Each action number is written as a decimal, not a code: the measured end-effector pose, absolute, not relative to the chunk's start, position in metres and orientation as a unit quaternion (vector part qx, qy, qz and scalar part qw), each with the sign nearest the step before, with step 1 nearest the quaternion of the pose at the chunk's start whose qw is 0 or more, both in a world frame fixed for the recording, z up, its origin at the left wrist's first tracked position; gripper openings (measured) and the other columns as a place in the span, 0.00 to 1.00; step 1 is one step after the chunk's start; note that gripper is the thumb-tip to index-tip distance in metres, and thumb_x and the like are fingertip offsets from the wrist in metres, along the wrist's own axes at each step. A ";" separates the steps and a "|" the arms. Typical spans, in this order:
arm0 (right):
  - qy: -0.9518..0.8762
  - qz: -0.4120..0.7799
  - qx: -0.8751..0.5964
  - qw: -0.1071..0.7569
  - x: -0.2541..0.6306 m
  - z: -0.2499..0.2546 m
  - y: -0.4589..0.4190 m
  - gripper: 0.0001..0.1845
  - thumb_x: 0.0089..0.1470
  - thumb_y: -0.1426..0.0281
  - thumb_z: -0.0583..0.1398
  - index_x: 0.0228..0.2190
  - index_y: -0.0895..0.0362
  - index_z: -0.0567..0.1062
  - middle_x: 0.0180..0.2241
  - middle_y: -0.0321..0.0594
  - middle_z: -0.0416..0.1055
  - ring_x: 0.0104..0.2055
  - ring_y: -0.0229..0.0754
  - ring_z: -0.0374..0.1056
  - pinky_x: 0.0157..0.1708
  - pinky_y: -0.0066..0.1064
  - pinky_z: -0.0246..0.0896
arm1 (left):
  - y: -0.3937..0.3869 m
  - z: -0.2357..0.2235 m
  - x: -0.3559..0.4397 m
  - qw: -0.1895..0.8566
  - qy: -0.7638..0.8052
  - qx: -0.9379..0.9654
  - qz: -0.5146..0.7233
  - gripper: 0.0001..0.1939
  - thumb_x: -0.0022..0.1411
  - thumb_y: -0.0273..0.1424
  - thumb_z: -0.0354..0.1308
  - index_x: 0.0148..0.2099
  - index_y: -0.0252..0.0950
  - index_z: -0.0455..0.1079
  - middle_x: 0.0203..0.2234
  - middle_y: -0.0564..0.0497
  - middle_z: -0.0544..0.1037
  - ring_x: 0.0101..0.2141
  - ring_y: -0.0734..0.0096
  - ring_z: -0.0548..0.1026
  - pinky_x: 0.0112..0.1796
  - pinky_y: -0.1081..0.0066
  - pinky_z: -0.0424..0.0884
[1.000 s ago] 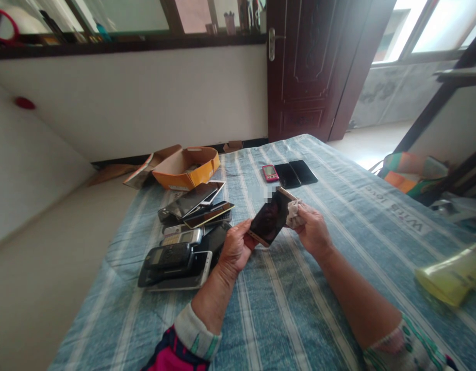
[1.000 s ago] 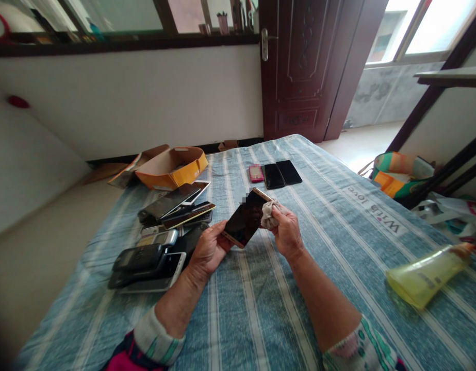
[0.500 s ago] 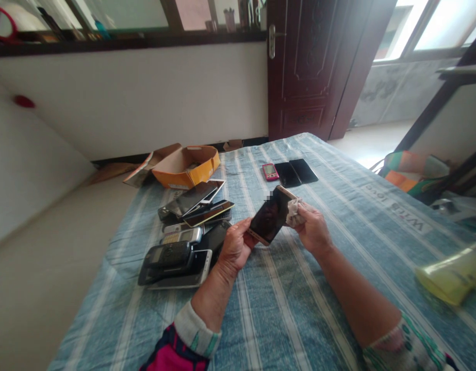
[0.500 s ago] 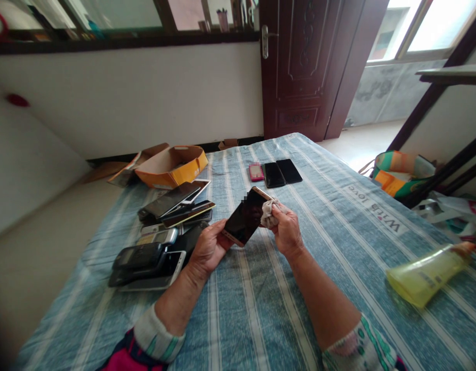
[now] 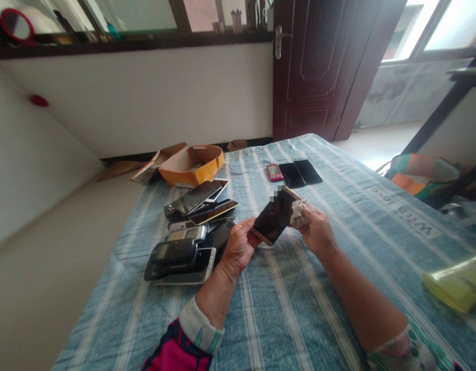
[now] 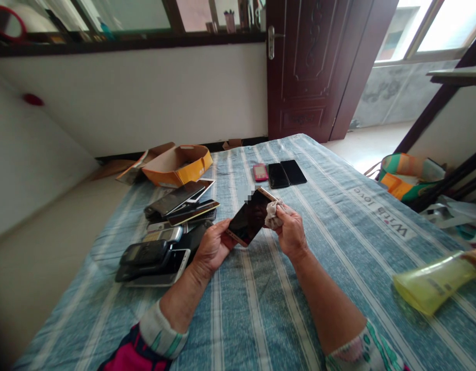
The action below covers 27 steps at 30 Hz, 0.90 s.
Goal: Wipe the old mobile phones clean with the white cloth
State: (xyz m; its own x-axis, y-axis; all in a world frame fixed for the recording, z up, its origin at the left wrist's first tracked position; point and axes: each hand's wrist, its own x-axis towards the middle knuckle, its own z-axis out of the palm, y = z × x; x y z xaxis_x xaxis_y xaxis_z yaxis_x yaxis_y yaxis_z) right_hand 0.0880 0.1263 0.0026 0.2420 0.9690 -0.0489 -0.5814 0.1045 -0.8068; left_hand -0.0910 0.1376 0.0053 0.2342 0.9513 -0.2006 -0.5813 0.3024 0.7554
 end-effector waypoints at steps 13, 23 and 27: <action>-0.242 0.564 -0.376 0.694 0.088 0.001 0.128 0.11 0.43 0.64 0.66 0.30 0.57 0.75 0.24 0.34 0.69 0.23 0.34 0.64 0.22 0.27 0.66 | 0.137 0.006 -0.090 0.728 0.347 0.294 0.514 0.10 0.46 0.31 0.68 0.29 0.29 0.74 0.23 0.51 0.77 0.24 0.72 0.74 0.27 0.72 0.73; -0.259 0.567 -0.404 0.670 0.083 0.009 0.139 0.11 0.38 0.65 0.66 0.26 0.58 0.74 0.23 0.35 0.69 0.22 0.31 0.61 0.20 0.23 0.57 | 0.137 0.008 -0.090 0.705 0.369 0.360 0.487 0.13 0.46 0.36 0.69 0.27 0.30 0.74 0.19 0.53 0.75 0.20 0.77 0.70 0.23 0.77 0.67; -0.300 0.577 -0.417 0.635 0.079 0.015 0.149 0.11 0.37 0.65 0.66 0.24 0.58 0.73 0.20 0.33 0.68 0.20 0.31 0.58 0.18 0.23 0.53 | 0.137 0.008 -0.090 0.706 0.366 0.358 0.490 0.14 0.48 0.37 0.68 0.29 0.30 0.75 0.21 0.51 0.77 0.21 0.74 0.72 0.23 0.75 0.67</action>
State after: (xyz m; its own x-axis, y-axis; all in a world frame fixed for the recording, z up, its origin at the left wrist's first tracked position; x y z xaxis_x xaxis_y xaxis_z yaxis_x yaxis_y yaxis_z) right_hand 0.0794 0.1485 0.0147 0.1541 0.9831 -0.0988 -0.4824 -0.0124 -0.8759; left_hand -0.0905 0.1370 0.0076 0.2515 0.9535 -0.1658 -0.4298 0.2635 0.8636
